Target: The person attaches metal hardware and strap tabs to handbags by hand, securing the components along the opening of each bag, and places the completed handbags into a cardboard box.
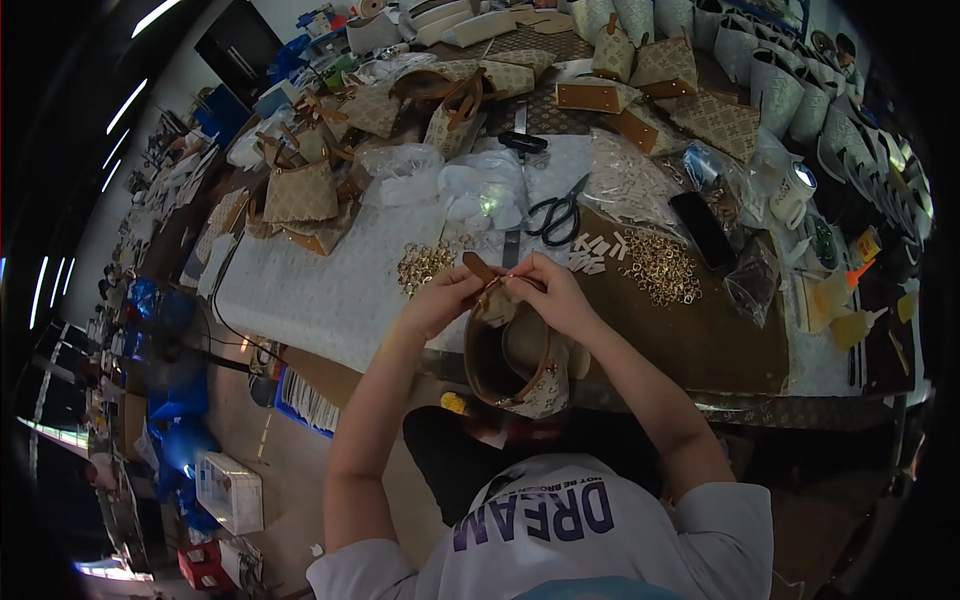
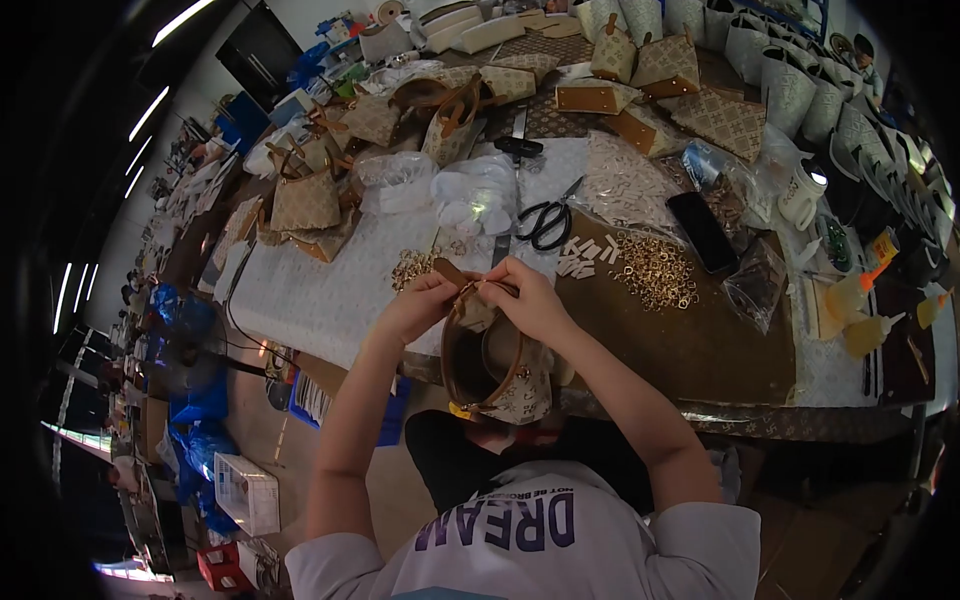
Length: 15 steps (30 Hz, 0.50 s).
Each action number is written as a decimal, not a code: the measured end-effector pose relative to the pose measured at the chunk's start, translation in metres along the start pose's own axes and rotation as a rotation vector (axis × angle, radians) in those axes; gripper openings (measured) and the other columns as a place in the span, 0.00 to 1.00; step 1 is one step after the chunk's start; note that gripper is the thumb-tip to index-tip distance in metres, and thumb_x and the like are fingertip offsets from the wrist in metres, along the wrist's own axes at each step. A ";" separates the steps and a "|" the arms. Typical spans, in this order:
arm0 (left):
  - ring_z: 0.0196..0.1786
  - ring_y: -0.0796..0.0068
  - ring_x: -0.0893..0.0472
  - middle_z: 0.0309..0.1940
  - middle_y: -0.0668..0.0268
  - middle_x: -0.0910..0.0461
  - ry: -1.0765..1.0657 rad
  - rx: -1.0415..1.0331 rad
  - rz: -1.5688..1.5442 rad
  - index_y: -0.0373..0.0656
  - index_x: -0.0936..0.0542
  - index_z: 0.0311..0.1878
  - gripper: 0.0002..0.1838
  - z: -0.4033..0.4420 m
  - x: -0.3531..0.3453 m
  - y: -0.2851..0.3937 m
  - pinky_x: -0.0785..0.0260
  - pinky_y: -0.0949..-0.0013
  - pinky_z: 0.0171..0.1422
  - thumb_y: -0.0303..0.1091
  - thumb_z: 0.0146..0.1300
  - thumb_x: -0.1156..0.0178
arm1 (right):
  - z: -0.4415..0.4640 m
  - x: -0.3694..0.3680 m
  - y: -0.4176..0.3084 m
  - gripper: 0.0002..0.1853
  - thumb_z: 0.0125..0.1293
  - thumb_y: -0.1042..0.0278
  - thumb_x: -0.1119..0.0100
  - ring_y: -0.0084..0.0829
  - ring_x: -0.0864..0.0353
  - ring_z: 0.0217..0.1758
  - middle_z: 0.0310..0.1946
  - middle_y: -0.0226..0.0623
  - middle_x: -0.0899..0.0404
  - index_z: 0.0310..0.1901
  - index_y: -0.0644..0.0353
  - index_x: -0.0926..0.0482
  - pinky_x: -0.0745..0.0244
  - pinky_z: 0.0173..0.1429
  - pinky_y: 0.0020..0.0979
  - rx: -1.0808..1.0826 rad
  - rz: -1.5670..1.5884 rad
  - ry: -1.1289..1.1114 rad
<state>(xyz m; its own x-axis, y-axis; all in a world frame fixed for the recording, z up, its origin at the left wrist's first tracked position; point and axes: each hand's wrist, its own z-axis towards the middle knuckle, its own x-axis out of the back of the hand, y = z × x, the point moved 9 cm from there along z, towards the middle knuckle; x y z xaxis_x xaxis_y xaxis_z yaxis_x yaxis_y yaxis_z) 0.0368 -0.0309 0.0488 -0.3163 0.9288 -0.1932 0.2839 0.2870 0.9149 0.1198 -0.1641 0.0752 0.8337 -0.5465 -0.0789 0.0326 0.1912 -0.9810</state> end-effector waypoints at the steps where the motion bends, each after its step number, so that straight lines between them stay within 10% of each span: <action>1: 0.39 0.81 0.23 0.37 0.72 0.20 -0.083 -0.007 0.008 0.40 0.20 0.49 0.10 0.001 -0.004 0.006 0.29 0.76 0.46 0.31 0.68 0.43 | 0.000 0.000 0.001 0.07 0.69 0.72 0.42 0.18 0.21 0.43 0.38 0.31 0.20 0.43 0.64 0.27 0.28 0.47 0.21 -0.015 -0.023 -0.002; 9: 0.31 0.84 0.22 0.41 0.67 0.19 -0.298 0.014 0.344 0.36 0.23 0.54 0.14 0.008 -0.024 0.043 0.31 0.82 0.32 0.30 0.67 0.42 | -0.002 0.002 0.001 0.08 0.68 0.69 0.40 0.17 0.22 0.39 0.35 0.31 0.19 0.41 0.64 0.26 0.28 0.44 0.22 -0.004 0.042 0.026; 15: 0.41 0.82 0.19 0.47 0.63 0.19 -0.450 0.087 -0.027 0.34 0.24 0.57 0.15 0.003 -0.033 0.042 0.26 0.79 0.49 0.27 0.69 0.45 | 0.003 0.007 0.014 0.09 0.67 0.68 0.40 0.18 0.22 0.39 0.35 0.31 0.19 0.42 0.64 0.25 0.28 0.44 0.23 -0.008 0.061 0.058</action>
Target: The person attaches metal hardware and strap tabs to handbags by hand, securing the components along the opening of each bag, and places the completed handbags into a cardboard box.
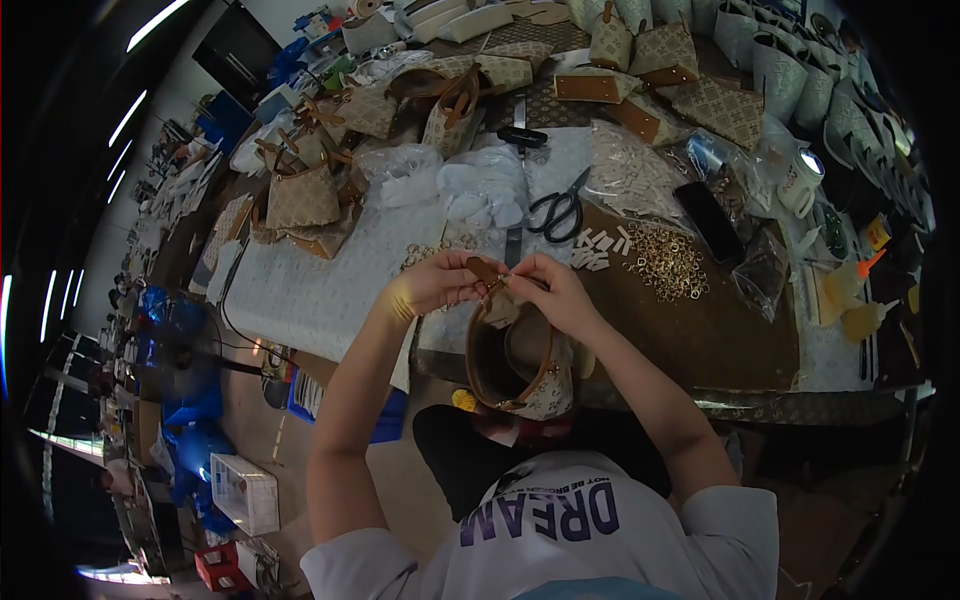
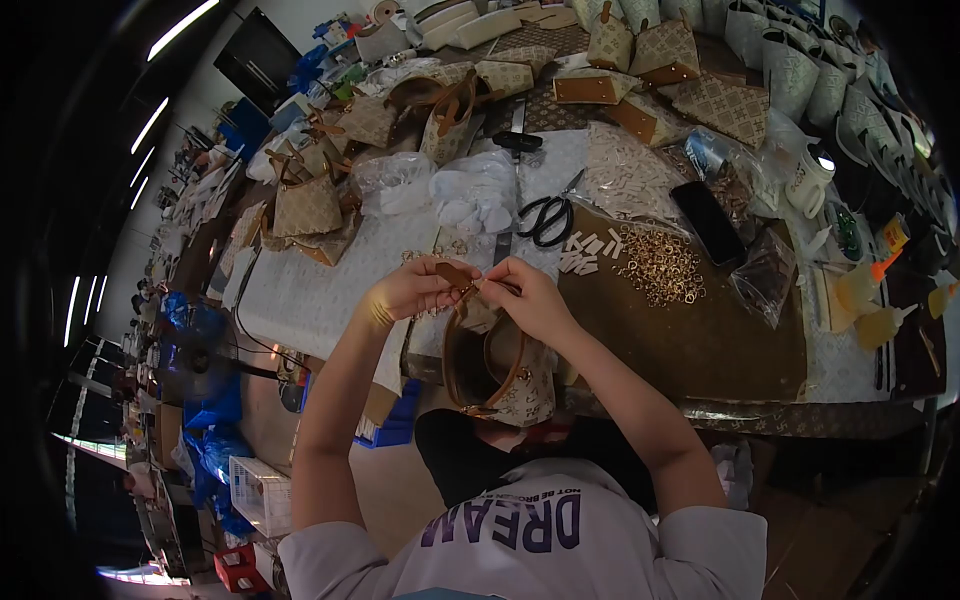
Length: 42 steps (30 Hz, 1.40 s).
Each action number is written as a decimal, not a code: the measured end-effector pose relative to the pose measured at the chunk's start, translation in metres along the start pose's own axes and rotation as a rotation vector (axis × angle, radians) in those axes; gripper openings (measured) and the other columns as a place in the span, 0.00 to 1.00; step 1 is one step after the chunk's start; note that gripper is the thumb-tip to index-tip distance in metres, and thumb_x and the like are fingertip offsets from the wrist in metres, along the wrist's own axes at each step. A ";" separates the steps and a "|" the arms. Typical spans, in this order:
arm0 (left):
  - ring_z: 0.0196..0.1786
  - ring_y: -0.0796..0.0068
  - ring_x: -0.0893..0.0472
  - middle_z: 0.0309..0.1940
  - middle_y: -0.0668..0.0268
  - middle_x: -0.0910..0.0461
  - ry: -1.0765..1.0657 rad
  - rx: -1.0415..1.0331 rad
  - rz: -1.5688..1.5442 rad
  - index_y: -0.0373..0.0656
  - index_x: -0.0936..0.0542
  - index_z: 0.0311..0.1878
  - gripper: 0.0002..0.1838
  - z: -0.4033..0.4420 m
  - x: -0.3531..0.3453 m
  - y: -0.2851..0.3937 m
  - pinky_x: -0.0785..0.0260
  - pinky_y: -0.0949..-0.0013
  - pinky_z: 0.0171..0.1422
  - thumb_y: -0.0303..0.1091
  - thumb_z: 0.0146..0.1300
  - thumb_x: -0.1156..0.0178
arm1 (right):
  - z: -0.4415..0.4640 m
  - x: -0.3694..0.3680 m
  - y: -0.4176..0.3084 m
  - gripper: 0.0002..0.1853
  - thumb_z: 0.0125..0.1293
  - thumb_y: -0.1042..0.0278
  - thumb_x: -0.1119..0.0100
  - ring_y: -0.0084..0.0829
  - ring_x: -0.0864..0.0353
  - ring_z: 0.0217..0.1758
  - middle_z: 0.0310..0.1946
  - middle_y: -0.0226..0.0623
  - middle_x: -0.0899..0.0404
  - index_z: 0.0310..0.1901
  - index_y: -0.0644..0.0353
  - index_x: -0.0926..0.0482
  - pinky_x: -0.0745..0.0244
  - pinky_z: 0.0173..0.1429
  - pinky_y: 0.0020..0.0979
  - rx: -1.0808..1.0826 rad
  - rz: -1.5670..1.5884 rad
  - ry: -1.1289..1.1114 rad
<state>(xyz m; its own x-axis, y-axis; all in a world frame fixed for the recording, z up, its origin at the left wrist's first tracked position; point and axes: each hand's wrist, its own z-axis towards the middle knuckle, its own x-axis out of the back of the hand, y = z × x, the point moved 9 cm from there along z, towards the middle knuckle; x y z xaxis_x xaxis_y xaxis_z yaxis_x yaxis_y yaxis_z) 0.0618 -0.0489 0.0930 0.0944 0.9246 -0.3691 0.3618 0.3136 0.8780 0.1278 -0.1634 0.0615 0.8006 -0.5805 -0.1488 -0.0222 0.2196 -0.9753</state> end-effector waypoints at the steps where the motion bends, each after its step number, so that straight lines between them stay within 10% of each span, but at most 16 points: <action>1: 0.41 0.81 0.19 0.47 0.64 0.19 -0.008 0.009 0.025 0.34 0.24 0.57 0.15 0.001 -0.001 -0.001 0.26 0.79 0.49 0.27 0.69 0.44 | 0.000 0.001 0.001 0.09 0.67 0.68 0.40 0.18 0.21 0.39 0.35 0.31 0.19 0.43 0.64 0.24 0.28 0.45 0.23 0.000 0.015 0.001; 16: 0.38 0.83 0.23 0.34 0.69 0.21 0.309 -0.103 0.984 0.36 0.25 0.43 0.06 -0.006 -0.026 0.026 0.30 0.75 0.46 0.21 0.64 0.40 | 0.001 -0.002 -0.002 0.11 0.67 0.68 0.42 0.14 0.26 0.34 0.32 0.28 0.19 0.49 0.62 0.23 0.32 0.39 0.20 -0.051 -0.020 -0.018; 25: 0.41 0.80 0.20 0.33 0.65 0.19 0.324 -0.144 1.029 0.35 0.26 0.42 0.06 -0.008 -0.023 0.024 0.28 0.72 0.46 0.20 0.63 0.41 | 0.000 -0.004 -0.003 0.12 0.67 0.68 0.41 0.12 0.34 0.28 0.25 0.24 0.23 0.50 0.61 0.23 0.39 0.34 0.19 -0.090 -0.074 -0.015; 37: 0.41 0.49 0.20 0.33 0.53 0.21 0.282 -0.209 1.235 0.39 0.35 0.44 0.14 -0.008 -0.037 0.035 0.30 0.56 0.44 0.24 0.59 0.39 | 0.003 -0.013 -0.003 0.18 0.60 0.71 0.33 0.21 0.19 0.44 0.41 0.34 0.17 0.52 0.65 0.23 0.26 0.50 0.24 -0.122 -0.082 -0.108; 42: 0.38 0.56 0.20 0.33 0.55 0.22 0.263 -0.307 1.072 0.39 0.34 0.44 0.14 -0.005 -0.017 0.022 0.30 0.61 0.44 0.24 0.60 0.39 | 0.004 -0.014 -0.003 0.17 0.60 0.71 0.34 0.22 0.19 0.44 0.41 0.35 0.17 0.50 0.66 0.22 0.25 0.50 0.24 -0.149 -0.144 -0.101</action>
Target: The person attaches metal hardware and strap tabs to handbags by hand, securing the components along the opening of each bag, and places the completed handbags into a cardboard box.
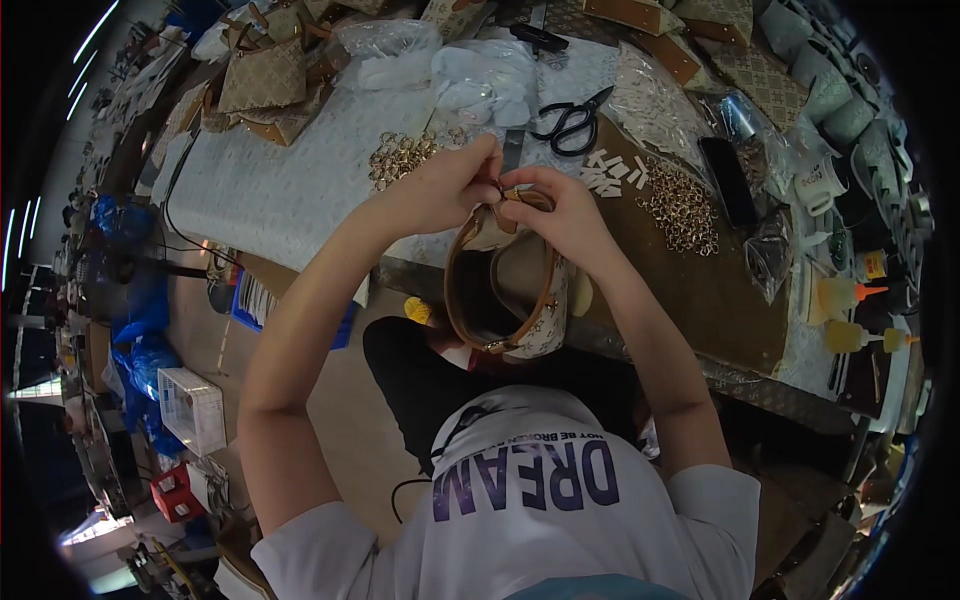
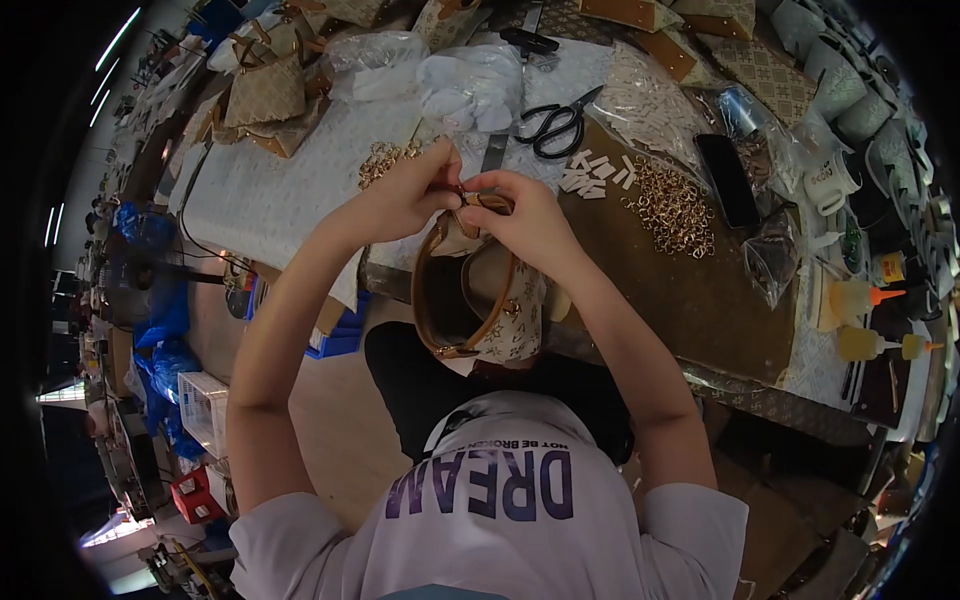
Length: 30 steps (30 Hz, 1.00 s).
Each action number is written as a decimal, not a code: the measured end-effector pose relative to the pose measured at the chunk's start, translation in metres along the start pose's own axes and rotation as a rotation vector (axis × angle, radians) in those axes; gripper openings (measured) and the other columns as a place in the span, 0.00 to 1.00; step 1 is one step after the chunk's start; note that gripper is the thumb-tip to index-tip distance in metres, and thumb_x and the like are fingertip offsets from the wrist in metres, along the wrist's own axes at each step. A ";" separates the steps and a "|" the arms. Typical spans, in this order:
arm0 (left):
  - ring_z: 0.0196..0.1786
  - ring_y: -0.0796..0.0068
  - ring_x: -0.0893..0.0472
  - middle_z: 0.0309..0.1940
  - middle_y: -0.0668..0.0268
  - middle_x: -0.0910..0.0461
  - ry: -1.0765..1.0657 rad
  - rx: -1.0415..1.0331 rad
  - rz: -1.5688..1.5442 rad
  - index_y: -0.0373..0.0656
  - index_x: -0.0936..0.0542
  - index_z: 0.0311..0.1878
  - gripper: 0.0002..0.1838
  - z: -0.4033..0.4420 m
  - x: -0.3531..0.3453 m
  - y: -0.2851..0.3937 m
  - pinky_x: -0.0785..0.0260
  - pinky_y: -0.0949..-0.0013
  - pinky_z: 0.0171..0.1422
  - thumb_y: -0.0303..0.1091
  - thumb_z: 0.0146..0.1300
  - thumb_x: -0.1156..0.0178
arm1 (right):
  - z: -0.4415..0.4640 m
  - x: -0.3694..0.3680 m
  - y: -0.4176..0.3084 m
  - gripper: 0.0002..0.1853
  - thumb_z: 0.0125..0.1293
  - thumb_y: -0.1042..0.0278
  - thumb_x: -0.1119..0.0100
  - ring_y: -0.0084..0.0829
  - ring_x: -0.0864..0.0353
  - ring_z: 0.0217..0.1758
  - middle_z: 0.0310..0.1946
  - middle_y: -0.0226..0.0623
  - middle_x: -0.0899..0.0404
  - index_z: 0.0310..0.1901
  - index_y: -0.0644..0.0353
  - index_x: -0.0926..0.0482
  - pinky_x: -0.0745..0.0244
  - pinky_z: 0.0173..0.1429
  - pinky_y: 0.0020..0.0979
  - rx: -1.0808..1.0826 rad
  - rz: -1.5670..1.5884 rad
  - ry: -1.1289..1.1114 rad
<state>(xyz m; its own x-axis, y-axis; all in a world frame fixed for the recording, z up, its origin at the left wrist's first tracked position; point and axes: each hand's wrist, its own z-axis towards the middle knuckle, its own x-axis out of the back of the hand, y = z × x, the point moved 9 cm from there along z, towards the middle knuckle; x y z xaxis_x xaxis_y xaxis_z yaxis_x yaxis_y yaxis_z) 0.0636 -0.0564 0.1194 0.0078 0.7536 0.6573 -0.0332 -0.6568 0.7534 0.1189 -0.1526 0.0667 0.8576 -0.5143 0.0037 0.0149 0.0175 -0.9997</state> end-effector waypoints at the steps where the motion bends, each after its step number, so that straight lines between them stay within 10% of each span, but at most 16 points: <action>1: 0.38 0.59 0.20 0.33 0.56 0.22 0.017 -0.016 -0.026 0.39 0.33 0.45 0.14 -0.001 -0.001 -0.004 0.30 0.63 0.44 0.24 0.60 0.39 | 0.000 0.000 0.000 0.17 0.60 0.71 0.34 0.22 0.19 0.43 0.41 0.35 0.16 0.50 0.66 0.21 0.25 0.50 0.25 -0.004 -0.024 0.006; 14: 0.39 0.83 0.21 0.37 0.68 0.18 0.481 0.218 -0.839 0.36 0.26 0.54 0.23 -0.048 -0.041 -0.043 0.29 0.77 0.46 0.23 0.55 0.30 | -0.001 0.006 -0.001 0.14 0.60 0.65 0.33 0.20 0.21 0.34 0.31 0.34 0.16 0.43 0.67 0.18 0.27 0.42 0.25 -0.020 -0.199 0.056; 23: 0.34 0.87 0.24 0.31 0.72 0.20 0.618 0.259 -0.684 0.38 0.25 0.48 0.20 -0.052 -0.043 -0.051 0.33 0.79 0.39 0.22 0.53 0.30 | 0.002 0.002 0.005 0.13 0.62 0.66 0.35 0.24 0.18 0.34 0.32 0.38 0.16 0.41 0.67 0.20 0.26 0.41 0.27 0.048 -0.334 0.085; 30: 0.33 0.81 0.22 0.29 0.69 0.19 0.349 0.112 -0.441 0.37 0.22 0.42 0.15 -0.038 -0.013 -0.014 0.30 0.74 0.40 0.40 0.61 0.34 | -0.005 -0.004 -0.011 0.20 0.59 0.62 0.32 0.34 0.16 0.39 0.37 0.44 0.18 0.47 0.68 0.24 0.25 0.45 0.33 0.101 -0.318 -0.055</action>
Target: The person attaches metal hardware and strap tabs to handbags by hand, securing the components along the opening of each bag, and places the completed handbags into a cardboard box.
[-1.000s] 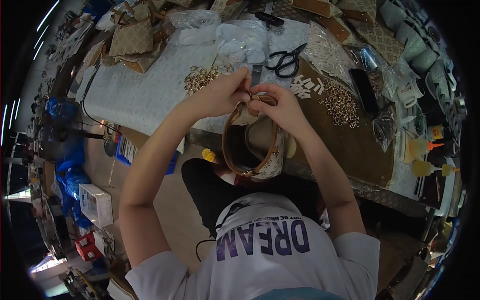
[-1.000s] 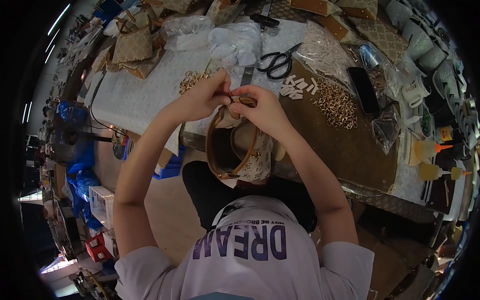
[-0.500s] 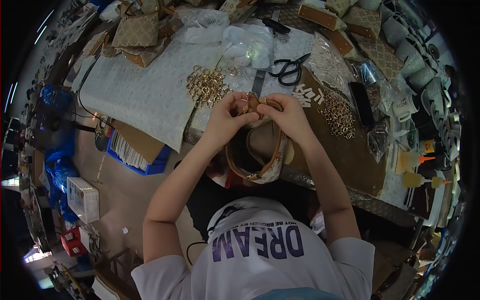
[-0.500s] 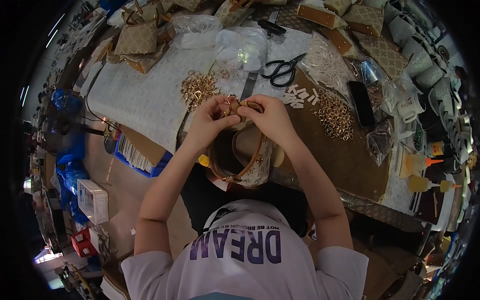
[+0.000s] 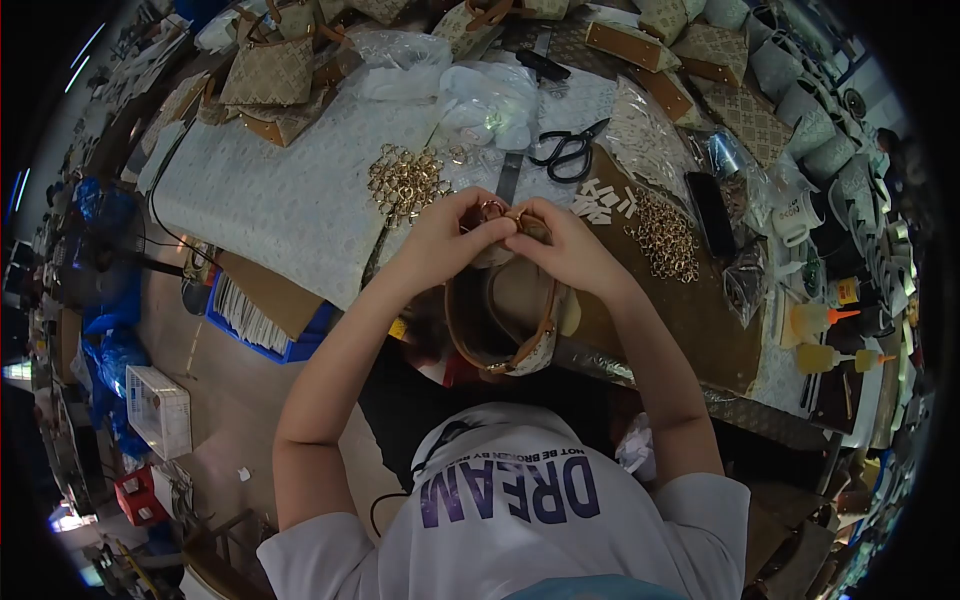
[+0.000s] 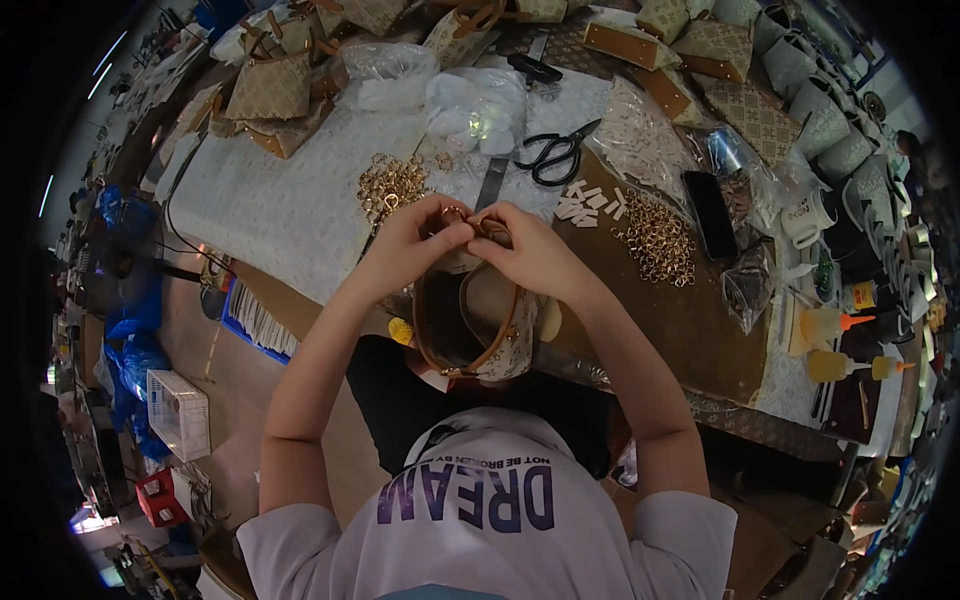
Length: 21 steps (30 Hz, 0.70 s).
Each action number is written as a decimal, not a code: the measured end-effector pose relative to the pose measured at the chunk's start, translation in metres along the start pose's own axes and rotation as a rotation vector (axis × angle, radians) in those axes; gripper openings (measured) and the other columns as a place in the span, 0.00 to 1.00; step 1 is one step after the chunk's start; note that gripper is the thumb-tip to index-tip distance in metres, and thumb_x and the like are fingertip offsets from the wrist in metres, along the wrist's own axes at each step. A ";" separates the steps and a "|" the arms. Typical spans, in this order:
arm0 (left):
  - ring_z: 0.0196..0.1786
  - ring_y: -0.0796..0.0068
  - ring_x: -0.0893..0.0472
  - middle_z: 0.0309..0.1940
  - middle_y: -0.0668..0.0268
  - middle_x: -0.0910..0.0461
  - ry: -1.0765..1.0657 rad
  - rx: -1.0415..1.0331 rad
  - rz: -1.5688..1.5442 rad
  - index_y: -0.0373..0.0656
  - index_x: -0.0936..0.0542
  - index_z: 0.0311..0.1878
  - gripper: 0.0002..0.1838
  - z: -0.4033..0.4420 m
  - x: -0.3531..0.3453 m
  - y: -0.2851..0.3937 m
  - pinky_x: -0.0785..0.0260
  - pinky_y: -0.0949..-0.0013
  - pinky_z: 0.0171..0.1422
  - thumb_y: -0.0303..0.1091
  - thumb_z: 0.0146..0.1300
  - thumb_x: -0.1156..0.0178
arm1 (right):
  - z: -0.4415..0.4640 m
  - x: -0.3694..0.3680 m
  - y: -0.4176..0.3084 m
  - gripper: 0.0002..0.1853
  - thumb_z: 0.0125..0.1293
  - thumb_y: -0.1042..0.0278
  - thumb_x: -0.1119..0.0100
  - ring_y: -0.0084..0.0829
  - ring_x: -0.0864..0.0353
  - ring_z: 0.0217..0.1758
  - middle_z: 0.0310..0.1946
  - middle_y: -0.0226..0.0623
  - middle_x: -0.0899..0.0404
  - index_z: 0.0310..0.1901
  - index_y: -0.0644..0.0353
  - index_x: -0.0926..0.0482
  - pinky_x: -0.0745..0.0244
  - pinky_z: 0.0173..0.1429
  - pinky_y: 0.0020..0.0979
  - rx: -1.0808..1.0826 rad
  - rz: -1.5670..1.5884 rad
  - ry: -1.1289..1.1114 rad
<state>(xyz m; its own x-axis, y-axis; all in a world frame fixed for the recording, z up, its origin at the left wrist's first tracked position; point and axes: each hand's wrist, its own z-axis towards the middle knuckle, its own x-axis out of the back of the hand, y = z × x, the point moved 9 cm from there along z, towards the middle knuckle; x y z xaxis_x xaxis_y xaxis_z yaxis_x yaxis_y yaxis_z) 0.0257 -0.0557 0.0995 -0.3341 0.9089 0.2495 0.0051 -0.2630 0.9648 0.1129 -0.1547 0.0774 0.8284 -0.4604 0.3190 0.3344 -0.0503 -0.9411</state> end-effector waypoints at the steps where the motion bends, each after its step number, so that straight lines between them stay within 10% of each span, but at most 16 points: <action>1: 0.34 0.80 0.22 0.31 0.68 0.19 -0.032 0.053 0.184 0.37 0.21 0.43 0.14 0.003 0.000 0.003 0.29 0.74 0.41 0.38 0.61 0.34 | -0.001 0.000 -0.005 0.22 0.58 0.61 0.31 0.35 0.16 0.40 0.37 0.44 0.18 0.47 0.68 0.25 0.25 0.46 0.34 0.049 -0.069 -0.027; 11: 0.26 0.77 0.23 0.24 0.65 0.21 -0.035 0.080 0.377 0.37 0.21 0.35 0.10 0.004 -0.001 0.016 0.32 0.72 0.33 0.31 0.53 0.31 | 0.001 0.001 -0.012 0.13 0.52 0.70 0.30 0.40 0.17 0.32 0.29 0.44 0.17 0.39 0.65 0.19 0.26 0.37 0.31 -0.046 -0.162 0.003; 15: 0.32 0.57 0.19 0.31 0.60 0.20 0.191 -0.478 0.684 0.44 0.19 0.34 0.10 -0.020 -0.014 0.052 0.27 0.62 0.35 0.34 0.50 0.29 | -0.008 0.002 -0.019 0.10 0.50 0.76 0.33 0.42 0.19 0.30 0.29 0.43 0.19 0.36 0.63 0.20 0.26 0.36 0.33 0.121 -0.167 0.157; 20: 0.35 0.72 0.17 0.32 0.63 0.17 -0.328 -0.474 0.227 0.40 0.17 0.40 0.08 0.007 0.030 0.087 0.26 0.73 0.39 0.29 0.58 0.33 | -0.052 0.020 -0.113 0.14 0.43 0.77 0.34 0.35 0.19 0.36 0.33 0.33 0.18 0.36 0.56 0.17 0.26 0.42 0.34 0.534 -0.442 0.225; 21: 0.36 0.78 0.18 0.32 0.64 0.16 -0.076 -0.390 0.185 0.35 0.17 0.35 0.05 0.030 0.073 0.074 0.28 0.74 0.40 0.28 0.62 0.37 | -0.067 0.031 -0.141 0.15 0.42 0.77 0.33 0.33 0.19 0.37 0.33 0.30 0.19 0.36 0.53 0.16 0.26 0.43 0.34 0.639 -0.539 0.304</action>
<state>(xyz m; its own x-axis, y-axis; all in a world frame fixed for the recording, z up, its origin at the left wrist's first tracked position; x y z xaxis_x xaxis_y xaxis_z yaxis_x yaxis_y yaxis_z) 0.0301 0.0009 0.1914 -0.2908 0.8522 0.4349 -0.3030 -0.5132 0.8030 0.0612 -0.2207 0.2124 0.3615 -0.7369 0.5712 0.9065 0.1344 -0.4003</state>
